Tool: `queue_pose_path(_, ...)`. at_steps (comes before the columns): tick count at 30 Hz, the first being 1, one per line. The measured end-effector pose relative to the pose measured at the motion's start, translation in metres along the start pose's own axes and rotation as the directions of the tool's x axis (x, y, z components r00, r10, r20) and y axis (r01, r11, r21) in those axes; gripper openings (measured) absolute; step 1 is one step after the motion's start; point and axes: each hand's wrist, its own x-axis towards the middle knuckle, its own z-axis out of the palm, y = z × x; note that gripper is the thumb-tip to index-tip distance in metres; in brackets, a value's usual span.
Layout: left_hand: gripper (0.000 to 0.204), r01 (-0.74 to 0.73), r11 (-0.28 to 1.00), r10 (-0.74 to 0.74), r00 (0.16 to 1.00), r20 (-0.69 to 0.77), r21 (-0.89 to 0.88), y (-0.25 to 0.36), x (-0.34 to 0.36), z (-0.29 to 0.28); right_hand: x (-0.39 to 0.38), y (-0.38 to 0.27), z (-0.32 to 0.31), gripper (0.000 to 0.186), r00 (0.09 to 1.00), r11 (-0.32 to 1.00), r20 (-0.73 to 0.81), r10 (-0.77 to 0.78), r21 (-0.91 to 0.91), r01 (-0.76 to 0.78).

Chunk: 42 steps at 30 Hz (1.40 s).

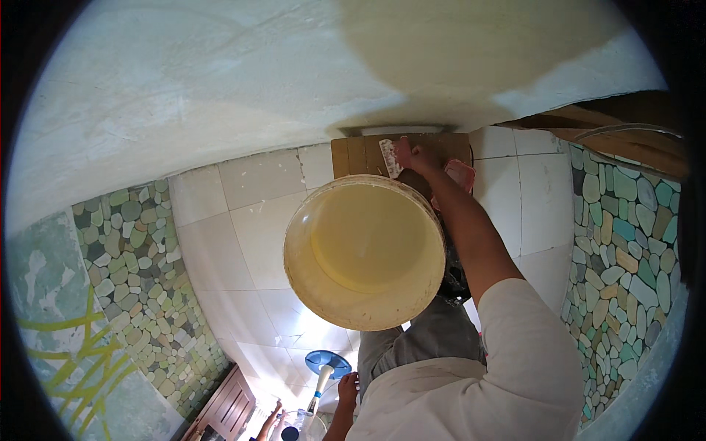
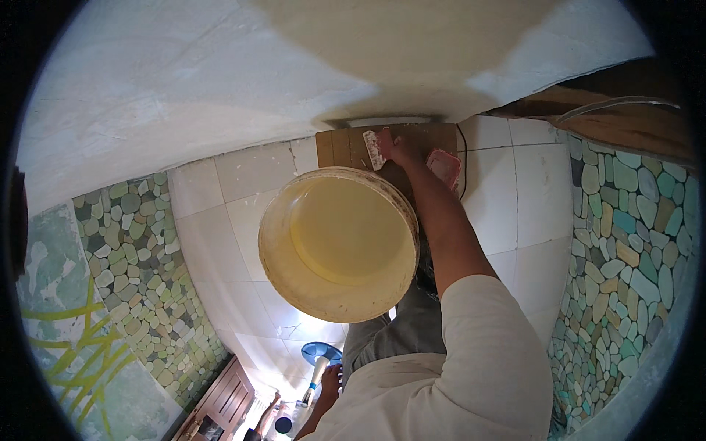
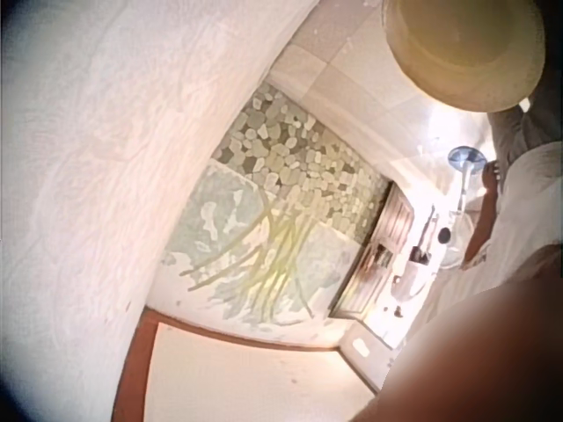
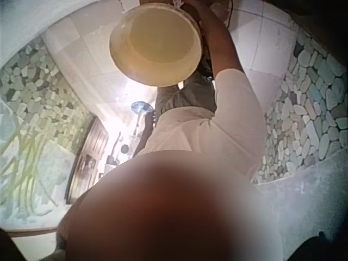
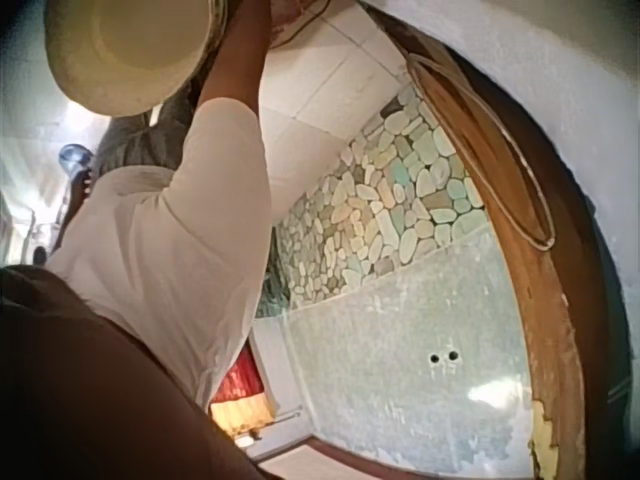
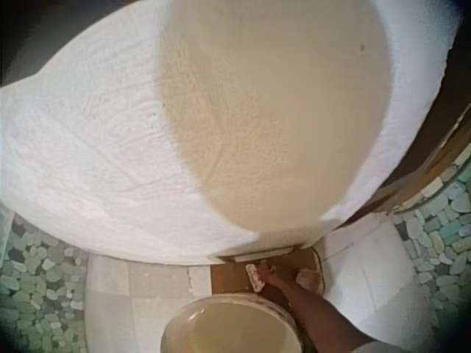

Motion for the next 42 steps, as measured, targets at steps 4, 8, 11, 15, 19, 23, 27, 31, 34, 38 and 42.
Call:
queue_pose_path(4, 0.023, 0.003, 1.000, -0.003, 0.999, 0.040, 0.005, 0.011, 0.001, 0.005, 0.001, 0.010, -0.019, 0.032, 0.996, 0.995, -0.023, -0.087, -0.049, 0.085)
queue_pose_path(8, 0.024, 0.021, 0.999, -0.022, 0.999, 0.034, 0.034, 0.017, -0.001, -0.002, -0.022, 0.005, -0.033, 0.034, 0.947, 0.945, -0.239, -0.213, 0.195, 0.261)
queue_pose_path(11, 0.025, 0.013, 0.998, -0.015, 1.000, 0.021, 0.066, 0.017, 0.001, -0.006, -0.050, 0.034, -0.067, 0.041, 0.783, 0.948, -0.572, -0.246, 0.027, 0.317)
queue_pose_path(15, 0.026, -0.007, 0.996, 0.007, 1.000, 0.006, 0.086, 0.023, 0.004, -0.014, -0.098, 0.056, -0.083, 0.045, 0.698, 0.991, -0.712, 0.079, -0.018, -0.131)
queue_pose_path(19, 0.026, -0.005, 0.989, -0.003, 0.999, 0.054, 0.150, 0.044, 0.003, -0.006, -0.091, 0.145, -0.064, 0.043, 0.821, 0.923, -0.443, 0.361, 0.295, -0.246)
queue_pose_path(23, 0.025, 0.012, 0.989, -0.016, 1.000, 0.021, 0.149, 0.052, 0.001, -0.013, -0.092, 0.148, -0.048, 0.040, 0.889, 0.885, -0.277, 0.366, 0.400, -0.239)
queue_pose_path(27, 0.027, -0.059, 0.995, 0.062, 0.997, -0.041, 0.078, 0.071, -0.011, -0.017, -0.106, 0.129, -0.056, 0.039, 0.894, 0.918, -0.337, 0.294, 0.359, -0.167)
queue_pose_path(31, 0.023, -0.400, 0.916, 0.398, 0.889, -0.227, 0.040, 0.096, 0.000, -0.044, -0.124, 0.099, -0.085, 0.032, 0.846, 0.949, -0.514, 0.140, 0.312, 0.032)
queue_pose_path(34, 0.018, -0.593, 0.804, 0.539, 0.762, -0.359, -0.052, 0.161, -0.023, -0.028, -0.157, 0.064, -0.134, 0.028, 0.809, 0.938, -0.587, 0.023, 0.293, 0.186)
queue_pose_path(38, 0.016, -0.848, 0.517, 0.785, 0.525, -0.330, -0.119, 0.264, -0.103, 0.020, -0.211, -0.016, -0.198, 0.028, 0.735, 0.875, -0.650, -0.194, 0.225, 0.429)
queue_pose_path(42, 0.027, -0.926, 0.303, 0.938, 0.331, -0.099, -0.224, 0.323, -0.156, 0.071, -0.261, -0.069, -0.246, 0.028, 0.752, 0.836, -0.618, -0.227, 0.272, 0.476)
